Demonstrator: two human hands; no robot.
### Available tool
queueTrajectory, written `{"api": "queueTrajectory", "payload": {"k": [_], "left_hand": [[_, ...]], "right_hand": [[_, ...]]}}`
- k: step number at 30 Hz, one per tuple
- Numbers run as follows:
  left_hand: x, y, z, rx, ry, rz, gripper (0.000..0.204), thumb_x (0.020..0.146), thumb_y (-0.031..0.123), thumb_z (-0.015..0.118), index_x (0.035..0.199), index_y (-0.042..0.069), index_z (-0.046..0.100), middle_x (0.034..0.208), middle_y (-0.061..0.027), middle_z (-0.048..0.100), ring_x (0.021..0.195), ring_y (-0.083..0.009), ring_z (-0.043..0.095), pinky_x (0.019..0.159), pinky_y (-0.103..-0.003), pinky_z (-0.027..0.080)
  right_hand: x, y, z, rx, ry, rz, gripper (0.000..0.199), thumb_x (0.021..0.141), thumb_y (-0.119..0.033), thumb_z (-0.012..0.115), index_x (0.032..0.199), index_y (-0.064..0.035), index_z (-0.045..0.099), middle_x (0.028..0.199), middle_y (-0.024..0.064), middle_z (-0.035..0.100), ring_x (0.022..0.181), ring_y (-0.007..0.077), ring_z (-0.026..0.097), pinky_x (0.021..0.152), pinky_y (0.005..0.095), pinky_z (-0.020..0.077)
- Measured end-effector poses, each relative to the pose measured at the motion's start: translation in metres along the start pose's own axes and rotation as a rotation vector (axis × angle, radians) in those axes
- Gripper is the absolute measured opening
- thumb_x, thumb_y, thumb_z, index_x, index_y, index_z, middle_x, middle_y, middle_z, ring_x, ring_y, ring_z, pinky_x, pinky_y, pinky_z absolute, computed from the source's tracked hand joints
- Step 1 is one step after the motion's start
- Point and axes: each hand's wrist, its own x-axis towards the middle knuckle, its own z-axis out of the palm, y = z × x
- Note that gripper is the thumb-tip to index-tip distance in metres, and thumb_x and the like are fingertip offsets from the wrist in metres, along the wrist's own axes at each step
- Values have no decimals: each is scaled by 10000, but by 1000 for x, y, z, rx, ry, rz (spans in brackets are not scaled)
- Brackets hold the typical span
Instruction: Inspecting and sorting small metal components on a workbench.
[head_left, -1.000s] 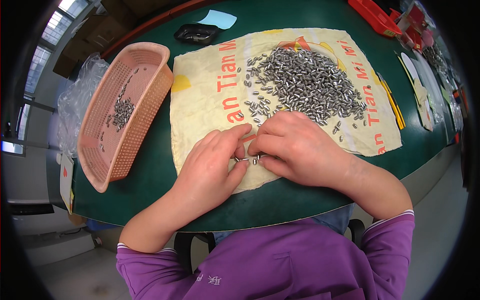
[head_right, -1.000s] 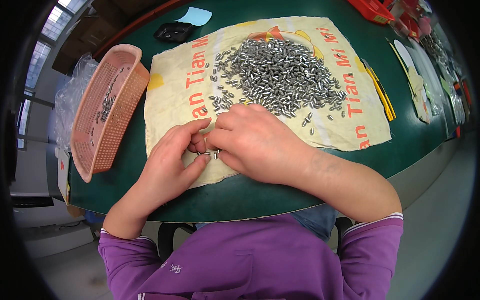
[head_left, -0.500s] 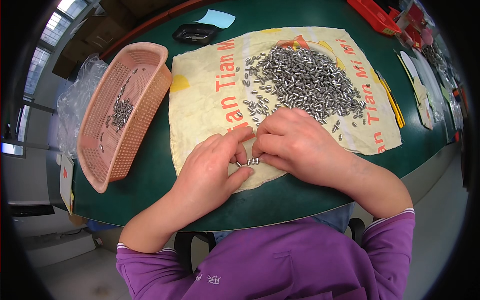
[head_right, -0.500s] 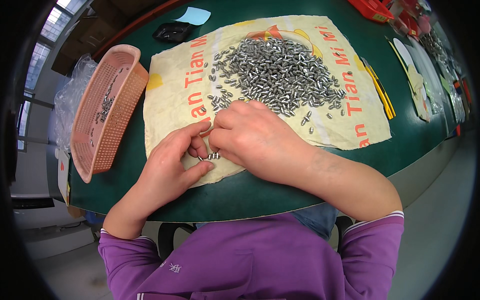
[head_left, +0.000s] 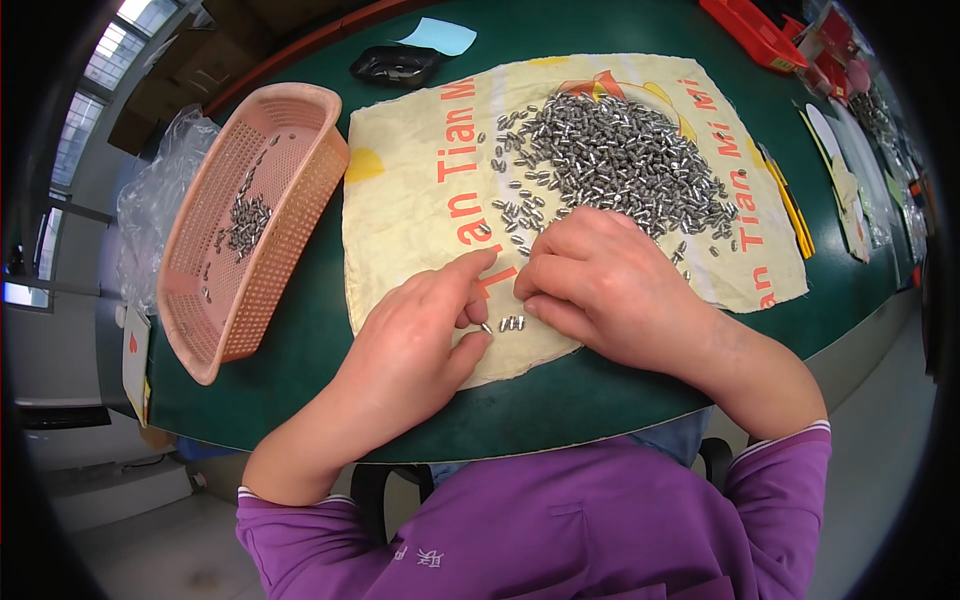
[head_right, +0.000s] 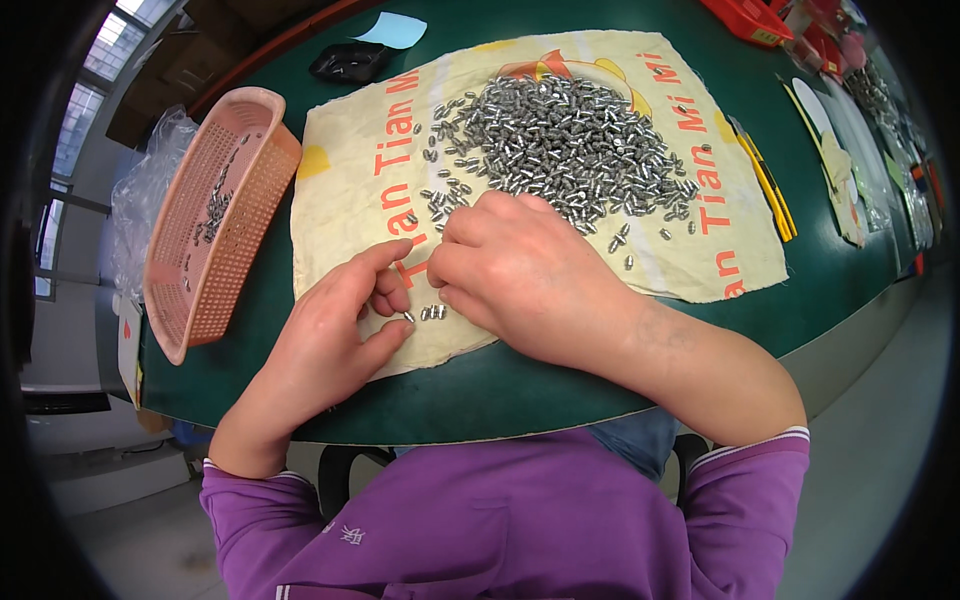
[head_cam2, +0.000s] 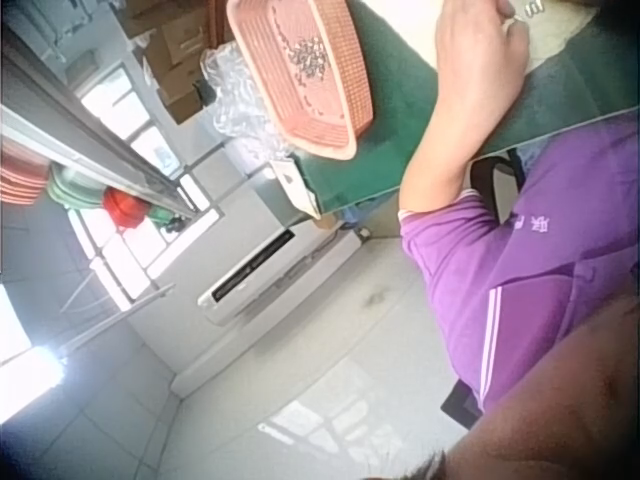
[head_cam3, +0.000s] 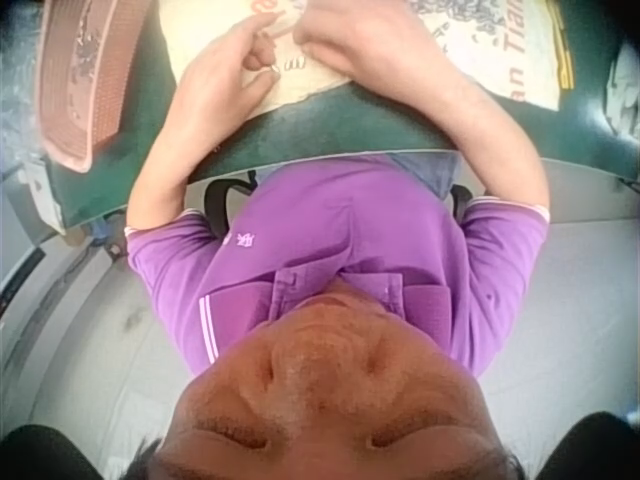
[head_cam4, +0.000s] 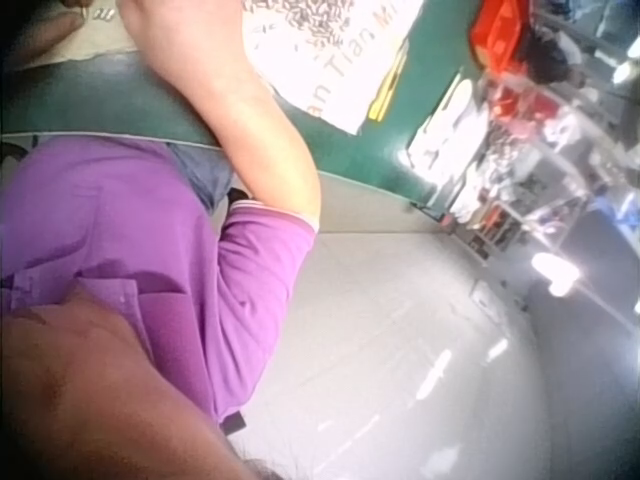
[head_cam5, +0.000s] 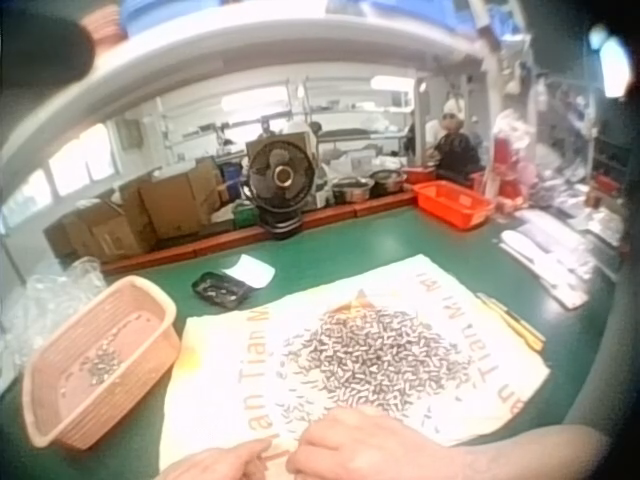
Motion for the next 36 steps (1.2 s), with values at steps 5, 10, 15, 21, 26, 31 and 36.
{"api": "queueTrajectory", "payload": {"k": [5, 10, 15, 21, 26, 31, 36], "left_hand": [[1, -2, 2, 40, 30, 44, 591, 814, -19, 719, 1368, 30, 522, 921, -45, 608, 862, -173, 611, 792, -304, 518], [2, 1, 1, 70, 42, 40, 593, 808, -23, 735, 1362, 28, 530, 881, -37, 607, 820, -162, 606, 764, -297, 516], [3, 1, 4, -46, 16, 14, 612, 778, 2, 755, 1341, 8, 515, 828, -55, 612, 801, -244, 637, 726, -371, 514], [2, 1, 4, -52, 18, 15, 650, 791, -32, 769, 1384, 25, 510, 826, -12, 610, 747, -129, 593, 699, -270, 497], [3, 2, 5, -70, 13, 37, 612, 782, -24, 740, 1346, 3, 505, 828, -67, 616, 781, -239, 645, 706, -362, 526], [2, -1, 9, -108, 9, 41, 637, 797, -54, 749, 1382, 23, 511, 855, -7, 616, 767, -114, 602, 707, -261, 489], [1, -2, 12, -135, 35, 75, 644, 796, -65, 745, 1387, 18, 503, 867, -5, 618, 783, -104, 610, 709, -255, 487]], "right_hand": [[0, 1, -1, 6, -4, 6, 97, 845, -150, 712, 885, -84, 655, 918, 58, 598, 928, 272, 580, 839, 409, 466], [-1, -1, -1, -17, -24, 19, 120, 795, -113, 749, 902, -116, 694, 927, 38, 615, 933, 249, 601, 845, 382, 475], [-2, -1, -2, -11, -39, 15, 118, 791, -112, 750, 892, -120, 689, 913, 37, 609, 915, 249, 596, 827, 385, 467], [-2, -3, -5, -9, -69, -17, 96, 777, -146, 716, 804, -96, 639, 869, 47, 575, 892, 251, 570, 777, 390, 447], [-3, -5, -6, -12, -86, -25, 113, 752, -154, 728, 771, -95, 633, 857, 47, 564, 883, 247, 567, 764, 388, 445], [-3, -3, -6, -30, -87, -23, 108, 749, -148, 727, 768, -94, 635, 860, 49, 565, 882, 246, 567, 760, 385, 445], [-1, -5, -11, -50, -75, -29, 102, 745, -138, 727, 772, -92, 641, 871, 54, 572, 876, 252, 569, 761, 388, 453]]}}
